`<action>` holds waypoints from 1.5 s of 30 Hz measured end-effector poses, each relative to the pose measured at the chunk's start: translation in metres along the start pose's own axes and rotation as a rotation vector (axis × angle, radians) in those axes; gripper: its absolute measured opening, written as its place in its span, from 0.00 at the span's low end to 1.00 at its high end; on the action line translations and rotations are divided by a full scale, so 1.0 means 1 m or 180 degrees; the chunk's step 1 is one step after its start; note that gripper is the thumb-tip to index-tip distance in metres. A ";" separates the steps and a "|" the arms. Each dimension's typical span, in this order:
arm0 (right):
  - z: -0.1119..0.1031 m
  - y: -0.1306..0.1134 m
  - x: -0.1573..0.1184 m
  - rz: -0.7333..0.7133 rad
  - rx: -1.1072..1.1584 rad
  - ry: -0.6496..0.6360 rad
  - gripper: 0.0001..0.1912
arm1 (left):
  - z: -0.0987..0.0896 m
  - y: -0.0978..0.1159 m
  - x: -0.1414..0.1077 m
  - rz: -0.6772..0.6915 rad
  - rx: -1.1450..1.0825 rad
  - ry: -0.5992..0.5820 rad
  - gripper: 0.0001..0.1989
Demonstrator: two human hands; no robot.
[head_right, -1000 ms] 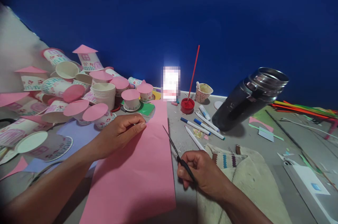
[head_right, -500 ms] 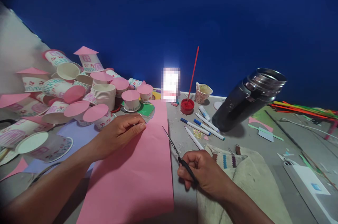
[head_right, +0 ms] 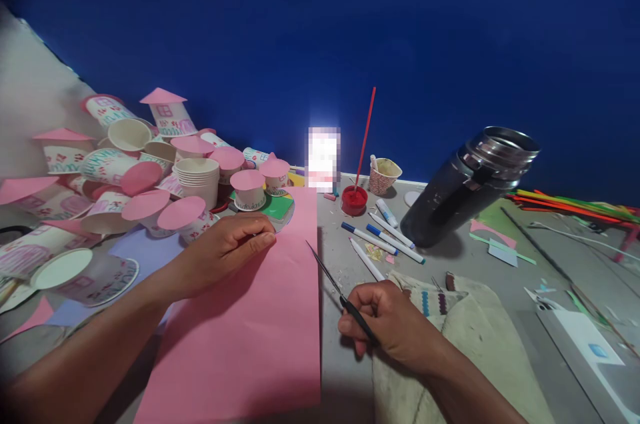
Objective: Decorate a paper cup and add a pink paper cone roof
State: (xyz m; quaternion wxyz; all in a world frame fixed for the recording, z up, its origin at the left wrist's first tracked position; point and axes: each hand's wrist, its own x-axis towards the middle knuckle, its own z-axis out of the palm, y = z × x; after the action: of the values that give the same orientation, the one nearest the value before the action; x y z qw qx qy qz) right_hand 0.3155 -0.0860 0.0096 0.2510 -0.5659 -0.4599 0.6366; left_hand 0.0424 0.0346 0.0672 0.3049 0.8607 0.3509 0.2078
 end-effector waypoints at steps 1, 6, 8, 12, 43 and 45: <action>-0.001 0.002 0.000 0.0009 -0.0018 0.0005 0.24 | -0.001 0.000 0.000 0.0022 0.0011 -0.0005 0.19; -0.002 0.008 -0.001 0.0020 0.0048 -0.0020 0.24 | -0.004 -0.001 0.001 0.0107 0.0073 -0.0057 0.18; -0.002 0.007 -0.001 0.0065 0.0037 -0.0028 0.24 | -0.006 0.000 0.002 0.0113 0.0085 -0.0103 0.18; -0.004 0.001 -0.003 0.0036 -0.0066 -0.0031 0.26 | -0.009 0.001 0.003 0.0144 0.0151 -0.0195 0.18; -0.002 -0.007 -0.005 -0.0018 0.0021 -0.0153 0.28 | -0.022 0.012 0.015 0.0462 0.0405 -0.0554 0.18; -0.003 -0.006 -0.005 -0.0017 0.0027 -0.0160 0.27 | -0.023 0.012 0.017 0.0501 0.0395 -0.0574 0.18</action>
State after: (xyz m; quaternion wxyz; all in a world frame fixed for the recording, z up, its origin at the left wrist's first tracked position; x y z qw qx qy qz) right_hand 0.3182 -0.0868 0.0177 0.2434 -0.5475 -0.4649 0.6519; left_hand 0.0463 0.0486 0.0946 0.2642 0.9179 0.2656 0.1308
